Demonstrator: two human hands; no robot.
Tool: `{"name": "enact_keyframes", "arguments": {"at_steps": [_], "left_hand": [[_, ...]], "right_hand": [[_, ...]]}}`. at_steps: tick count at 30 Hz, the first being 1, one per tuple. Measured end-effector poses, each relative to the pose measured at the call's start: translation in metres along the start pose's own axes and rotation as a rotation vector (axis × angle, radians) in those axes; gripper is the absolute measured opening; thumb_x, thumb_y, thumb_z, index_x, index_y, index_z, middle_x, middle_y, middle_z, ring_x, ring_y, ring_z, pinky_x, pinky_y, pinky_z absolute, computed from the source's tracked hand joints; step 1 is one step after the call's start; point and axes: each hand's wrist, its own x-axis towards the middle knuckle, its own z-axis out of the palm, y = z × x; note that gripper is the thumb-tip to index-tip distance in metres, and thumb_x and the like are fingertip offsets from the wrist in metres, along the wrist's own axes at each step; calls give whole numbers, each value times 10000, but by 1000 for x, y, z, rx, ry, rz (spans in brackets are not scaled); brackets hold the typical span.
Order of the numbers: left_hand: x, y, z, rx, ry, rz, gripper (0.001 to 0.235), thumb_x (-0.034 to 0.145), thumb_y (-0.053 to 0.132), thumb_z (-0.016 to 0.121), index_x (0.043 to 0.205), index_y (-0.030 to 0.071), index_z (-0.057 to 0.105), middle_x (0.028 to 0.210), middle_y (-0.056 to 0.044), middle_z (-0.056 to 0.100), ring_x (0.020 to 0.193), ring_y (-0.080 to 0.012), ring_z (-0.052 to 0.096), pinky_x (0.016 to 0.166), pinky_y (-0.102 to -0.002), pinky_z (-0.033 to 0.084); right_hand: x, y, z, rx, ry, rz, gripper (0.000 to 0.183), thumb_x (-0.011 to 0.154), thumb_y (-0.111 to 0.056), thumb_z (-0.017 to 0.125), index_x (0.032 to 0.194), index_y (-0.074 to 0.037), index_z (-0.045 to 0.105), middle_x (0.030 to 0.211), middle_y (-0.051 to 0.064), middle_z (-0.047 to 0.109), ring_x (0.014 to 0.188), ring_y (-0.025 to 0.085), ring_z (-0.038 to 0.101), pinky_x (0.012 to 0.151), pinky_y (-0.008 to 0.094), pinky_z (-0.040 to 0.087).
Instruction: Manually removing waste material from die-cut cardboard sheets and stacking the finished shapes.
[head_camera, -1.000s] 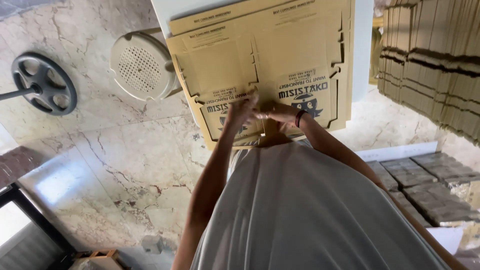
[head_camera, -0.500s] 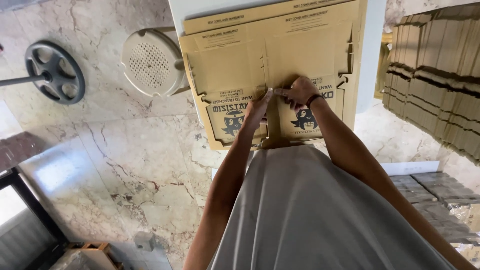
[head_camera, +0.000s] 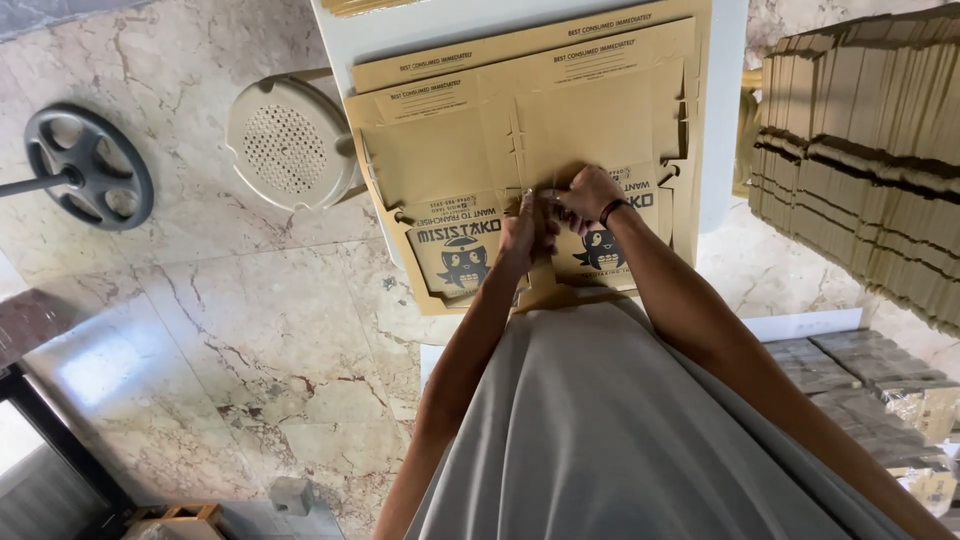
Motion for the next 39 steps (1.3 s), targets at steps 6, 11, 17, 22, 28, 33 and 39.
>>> {"name": "enact_keyframes", "arguments": {"at_steps": [6,11,17,22,28,33,39], "left_hand": [[-29,23,-18,-206,-363,-19,519,1003,542,582,852,47,629,532,-124,594,327,-194,494,311,-361,487],[-4,7,-18,-219,-405,-161,849,918,717,648,1329,-24,598,1159,-300,706,960,-451,736,807,-609,615],[18,0,-21,-287,-327,-53,613,978,573,647,1192,-1,666,996,-231,753,643,-283,733,580,-455,660],[16,-2,-15,-175,-156,89,477,1023,502,603,1017,36,703,646,-142,657,373,-170,541,302,-328,478],[-74,64,23,158,-38,426,465,1071,381,511,853,-7,645,532,-180,643,309,-195,563,256,-321,463],[-65,85,-3,25,-124,253,607,1003,587,566,1009,-10,674,618,-200,689,370,-201,618,312,-337,559],[-85,88,-4,-85,-180,210,557,1022,490,588,1073,-62,643,691,-218,697,419,-219,636,382,-364,600]], "right_hand": [[-4,-11,-11,72,-112,-2,529,956,-450,672,673,-9,744,560,176,686,516,275,718,518,352,619],[-24,-25,-34,153,-252,-32,452,1050,-318,619,840,75,697,662,245,715,579,317,741,526,391,630],[19,-16,-40,63,-202,-141,391,1081,-223,607,1059,161,677,782,293,709,624,315,731,528,387,623],[40,-28,-24,-56,-153,-67,434,926,-301,737,718,78,696,530,230,652,445,311,686,380,395,585],[88,44,11,-349,33,-306,222,805,-203,696,703,-13,746,635,182,693,705,396,720,676,511,581],[30,-26,-20,-142,-124,-58,326,926,-243,636,723,-32,779,539,119,689,510,256,705,565,361,630],[49,-28,-9,-169,-146,-120,319,931,-255,714,828,42,761,699,202,721,718,353,733,724,490,601]]}}
